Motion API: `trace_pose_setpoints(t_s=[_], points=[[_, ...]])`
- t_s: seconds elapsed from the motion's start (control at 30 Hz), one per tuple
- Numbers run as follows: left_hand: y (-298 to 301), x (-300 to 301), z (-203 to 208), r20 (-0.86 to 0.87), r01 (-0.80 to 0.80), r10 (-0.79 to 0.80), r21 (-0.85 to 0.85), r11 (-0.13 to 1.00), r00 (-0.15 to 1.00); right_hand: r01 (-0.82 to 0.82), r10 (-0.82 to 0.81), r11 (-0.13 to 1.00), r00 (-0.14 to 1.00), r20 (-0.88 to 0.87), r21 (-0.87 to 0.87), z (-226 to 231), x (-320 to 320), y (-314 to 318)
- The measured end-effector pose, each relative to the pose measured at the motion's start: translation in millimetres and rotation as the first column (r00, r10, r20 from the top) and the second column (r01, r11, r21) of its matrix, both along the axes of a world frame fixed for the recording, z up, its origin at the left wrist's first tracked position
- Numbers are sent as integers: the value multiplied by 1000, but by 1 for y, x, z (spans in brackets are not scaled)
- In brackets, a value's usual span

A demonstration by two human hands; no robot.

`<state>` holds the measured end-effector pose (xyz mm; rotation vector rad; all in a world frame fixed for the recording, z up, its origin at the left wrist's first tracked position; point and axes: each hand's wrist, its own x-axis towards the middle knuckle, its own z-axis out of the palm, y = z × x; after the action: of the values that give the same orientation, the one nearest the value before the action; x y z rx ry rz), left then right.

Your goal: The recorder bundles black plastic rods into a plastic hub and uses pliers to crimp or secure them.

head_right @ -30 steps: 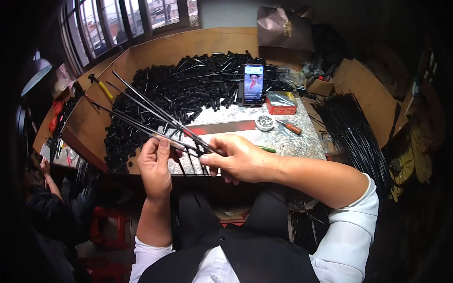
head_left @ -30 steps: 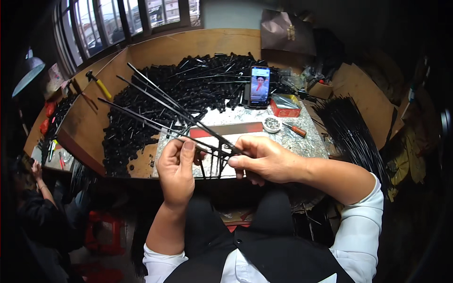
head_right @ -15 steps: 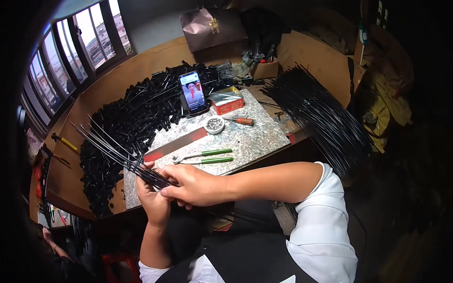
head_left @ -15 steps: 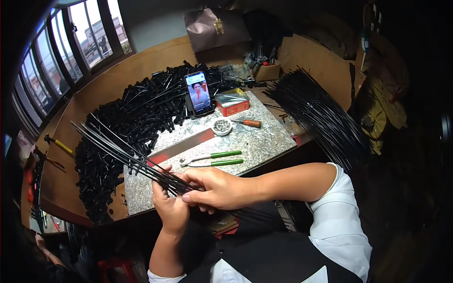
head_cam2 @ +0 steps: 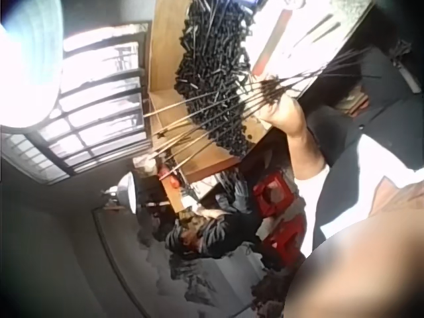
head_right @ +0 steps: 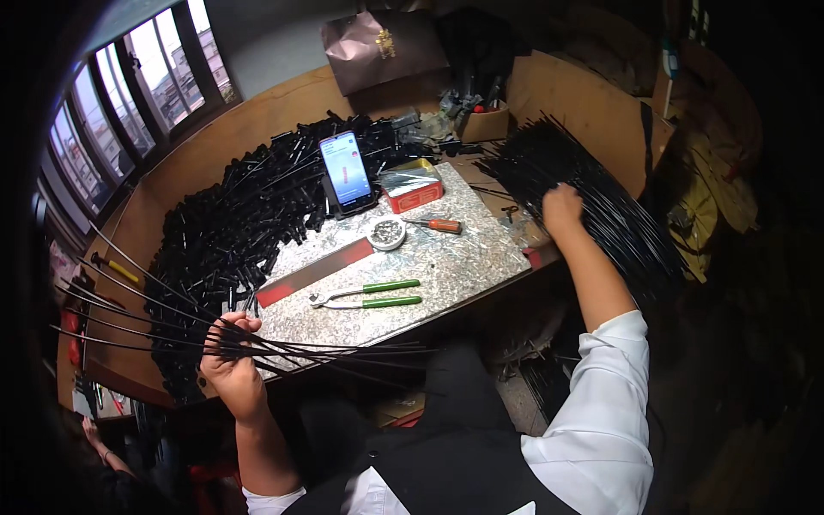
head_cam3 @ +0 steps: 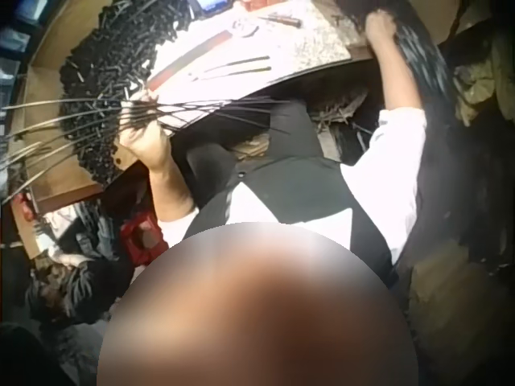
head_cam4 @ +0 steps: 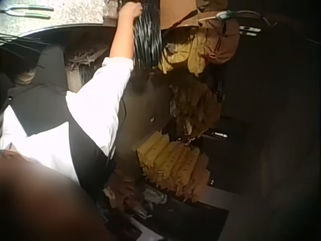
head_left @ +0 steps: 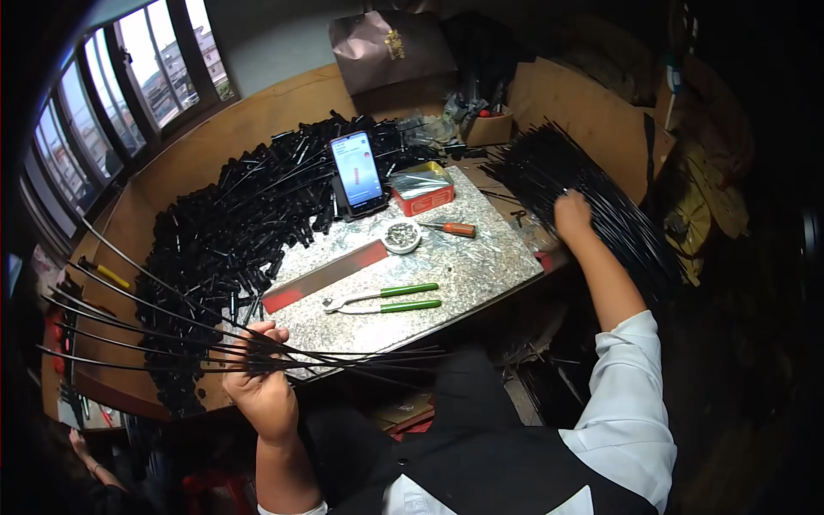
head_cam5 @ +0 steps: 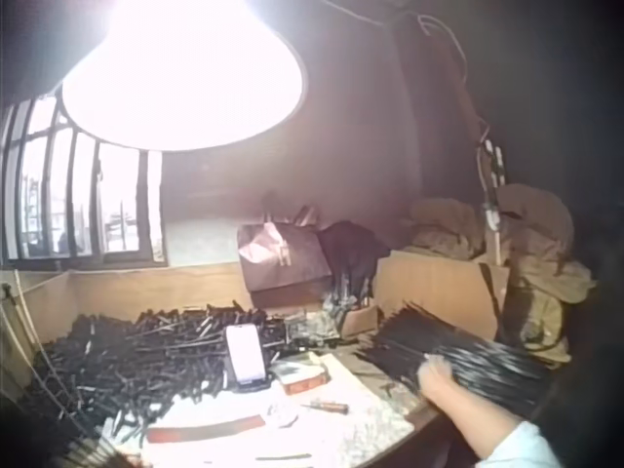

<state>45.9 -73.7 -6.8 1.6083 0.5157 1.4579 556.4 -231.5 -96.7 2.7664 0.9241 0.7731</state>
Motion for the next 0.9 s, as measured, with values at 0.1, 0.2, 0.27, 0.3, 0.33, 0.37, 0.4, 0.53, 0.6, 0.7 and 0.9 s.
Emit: trace_pose_setpoints(t_s=[0.1,0.2,0.27,0.3,0.33,0.37,0.4,0.53,0.6,0.7,0.9], points=[[-1,2,3,-16,-45,47,100,994,999,123,-126,992,987,-96,-37,-19,23,-8],[-4,-1,8,-76,-128,140,148,981,987,71,-75,997,992,-99,-34,-7,14,-7],[-5,-2,8,-86,-155,171,166,974,982,9,-7,999,999,-46,48,-1,13,-10],[-6,2,7,-62,-125,134,130,984,989,6,-4,999,999,-44,46,1,15,-14],[-5,4,7,-37,-93,96,94,991,995,-16,18,998,999,-38,66,3,17,-17],[-5,3,9,-42,-69,73,99,993,996,-45,48,995,998,-34,88,9,13,-16],[-6,1,10,-43,-77,81,101,992,996,-85,99,986,991,-92,142,16,7,-17],[-11,-1,15,-93,7,1,85,996,996,-85,108,975,989,-104,205,26,13,-15],[-13,1,16,-102,1,6,71,997,995,-55,77,991,980,-181,125,34,22,-14],[-10,-4,12,-79,35,-26,111,993,997,-53,86,990,961,-262,134,52,13,-3],[-16,2,17,-99,27,-17,100,995,995,-531,519,589,826,218,610,113,-36,17]])
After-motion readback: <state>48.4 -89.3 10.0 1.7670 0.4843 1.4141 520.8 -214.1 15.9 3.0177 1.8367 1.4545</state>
